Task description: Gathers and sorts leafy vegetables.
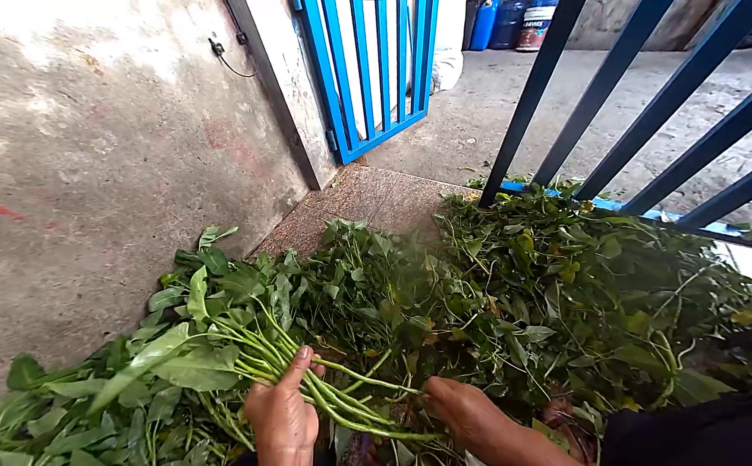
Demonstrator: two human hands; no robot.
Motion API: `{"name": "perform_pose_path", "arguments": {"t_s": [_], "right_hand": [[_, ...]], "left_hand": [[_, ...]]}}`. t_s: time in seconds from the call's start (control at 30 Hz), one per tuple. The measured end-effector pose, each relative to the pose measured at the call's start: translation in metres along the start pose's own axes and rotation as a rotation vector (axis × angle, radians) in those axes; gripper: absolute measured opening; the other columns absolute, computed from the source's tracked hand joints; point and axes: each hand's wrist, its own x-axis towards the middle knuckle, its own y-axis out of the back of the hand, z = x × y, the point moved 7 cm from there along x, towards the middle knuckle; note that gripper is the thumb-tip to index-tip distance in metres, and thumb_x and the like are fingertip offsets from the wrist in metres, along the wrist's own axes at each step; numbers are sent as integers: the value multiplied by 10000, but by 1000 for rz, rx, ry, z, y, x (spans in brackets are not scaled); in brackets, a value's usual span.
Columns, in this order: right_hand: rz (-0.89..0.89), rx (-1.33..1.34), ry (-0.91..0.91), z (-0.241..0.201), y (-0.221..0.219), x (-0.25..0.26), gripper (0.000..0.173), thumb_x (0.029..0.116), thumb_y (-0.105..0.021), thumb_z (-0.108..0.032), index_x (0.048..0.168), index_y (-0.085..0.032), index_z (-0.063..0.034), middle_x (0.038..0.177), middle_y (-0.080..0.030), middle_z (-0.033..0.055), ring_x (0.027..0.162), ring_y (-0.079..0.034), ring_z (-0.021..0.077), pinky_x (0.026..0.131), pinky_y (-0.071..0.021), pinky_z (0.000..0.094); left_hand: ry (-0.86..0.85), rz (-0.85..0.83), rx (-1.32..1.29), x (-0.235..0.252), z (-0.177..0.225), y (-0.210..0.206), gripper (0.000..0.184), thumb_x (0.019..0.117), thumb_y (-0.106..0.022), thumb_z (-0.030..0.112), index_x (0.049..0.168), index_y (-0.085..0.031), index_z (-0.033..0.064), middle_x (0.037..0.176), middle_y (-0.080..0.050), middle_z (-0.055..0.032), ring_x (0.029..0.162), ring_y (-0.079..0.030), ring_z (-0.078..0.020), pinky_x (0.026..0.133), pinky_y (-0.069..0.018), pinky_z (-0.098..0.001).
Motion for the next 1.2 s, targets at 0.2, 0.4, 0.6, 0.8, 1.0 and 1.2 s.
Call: {"name": "perform_pose_path", "arguments": {"t_s": [0.2,0.4,0.6,0.8,1.0,1.2], "right_hand": [[471,-317,46,-33,32,16,279,1000,-595,-334,1160,-695,-128,1230,-678,102,1216,-623,302,1010,-518,514],[359,-314,154,-56,8,50,248,1034,-516,-261,1115,-671,-85,996,-711,91,1014,-695,265,1030,-494,522],[494,-508,158,-5,27,-11,159,930,-549,-130,813,-637,-66,694,-644,75,621,-685,235,532,-581,412],[-227,-465,-468,57,25,-43,418,1022,-536,-358,1169,-697,0,1282,-599,312,1258,-540,514,992,-433,684],[640,-373,139,-65,52,5,265,967,-653,-384,1055,-690,-137,1015,-683,73,940,-669,246,780,-573,414],[141,178,-214,-47,43,33,529,1010,-463,-567,1116,-726,-119,1042,-687,76,1004,-658,220,870,-541,444]], "left_hand": [[45,-42,12,-7,-17,-14,274,912,-663,-120,1153,-535,-92,840,-699,-174,654,-719,-237,581,-640,-361],[58,-144,-10,-11,-21,-32,238,907,-651,-135,1118,-548,-102,805,-701,-190,634,-715,-262,574,-639,-387],[-129,47,-30,28,35,10,170,945,-626,-82,1095,-549,-63,749,-678,-113,600,-684,-190,570,-619,-329],[-160,110,-87,35,54,24,187,955,-606,-88,1119,-528,-43,762,-671,-101,615,-692,-175,581,-625,-306],[-135,46,-105,13,23,-3,199,946,-613,-105,1120,-525,-59,761,-689,-120,632,-713,-205,601,-643,-352],[-137,45,-157,0,18,-3,209,951,-609,-108,1133,-517,-63,789,-700,-136,651,-731,-217,617,-655,-360]]}}
